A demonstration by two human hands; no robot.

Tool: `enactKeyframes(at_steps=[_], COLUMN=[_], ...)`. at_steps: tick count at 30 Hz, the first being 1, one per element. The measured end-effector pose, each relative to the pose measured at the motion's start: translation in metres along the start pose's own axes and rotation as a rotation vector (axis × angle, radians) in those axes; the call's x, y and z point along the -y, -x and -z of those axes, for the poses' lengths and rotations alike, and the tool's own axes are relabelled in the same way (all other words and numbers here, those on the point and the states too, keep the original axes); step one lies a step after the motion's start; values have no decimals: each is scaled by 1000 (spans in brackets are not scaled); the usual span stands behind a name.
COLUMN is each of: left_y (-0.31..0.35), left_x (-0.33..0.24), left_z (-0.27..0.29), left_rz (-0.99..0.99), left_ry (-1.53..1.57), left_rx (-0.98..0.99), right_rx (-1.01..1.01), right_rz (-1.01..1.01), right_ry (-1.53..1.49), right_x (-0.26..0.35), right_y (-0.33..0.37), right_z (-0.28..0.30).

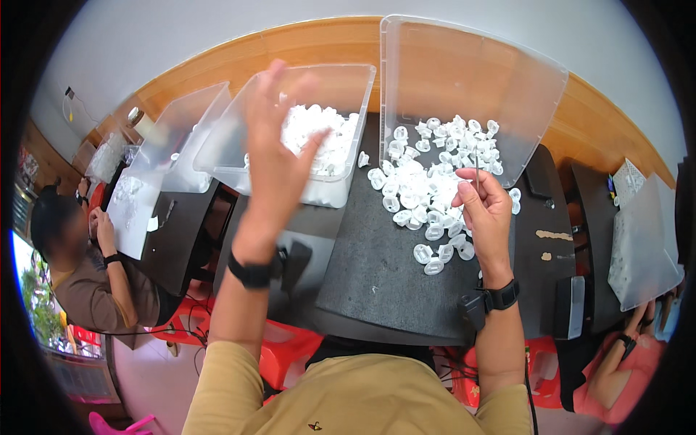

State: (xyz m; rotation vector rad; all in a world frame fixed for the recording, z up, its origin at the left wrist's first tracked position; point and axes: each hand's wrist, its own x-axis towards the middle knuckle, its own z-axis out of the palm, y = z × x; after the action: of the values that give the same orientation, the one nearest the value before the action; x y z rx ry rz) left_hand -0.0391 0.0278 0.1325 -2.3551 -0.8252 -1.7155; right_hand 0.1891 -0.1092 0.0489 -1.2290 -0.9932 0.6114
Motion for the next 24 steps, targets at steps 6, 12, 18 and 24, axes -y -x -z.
enactKeyframes(at_steps=[6,12,18,24], left_y=[96,115,105,113], left_x=[-80,-65,-31,-33], left_z=[-35,-61,-69,-71], left_rz=[47,-90,1052,1284], left_ry=[613,558,1248,1480], left_rx=[815,868,714,570], right_rx=[-61,-63,176,323], right_rz=[14,17,-157,-157], right_ry=[-12,24,6,44], right_x=[-4,-10,-5,-10], right_y=[-3,-5,-3,3], right_z=[4,5,2,-10])
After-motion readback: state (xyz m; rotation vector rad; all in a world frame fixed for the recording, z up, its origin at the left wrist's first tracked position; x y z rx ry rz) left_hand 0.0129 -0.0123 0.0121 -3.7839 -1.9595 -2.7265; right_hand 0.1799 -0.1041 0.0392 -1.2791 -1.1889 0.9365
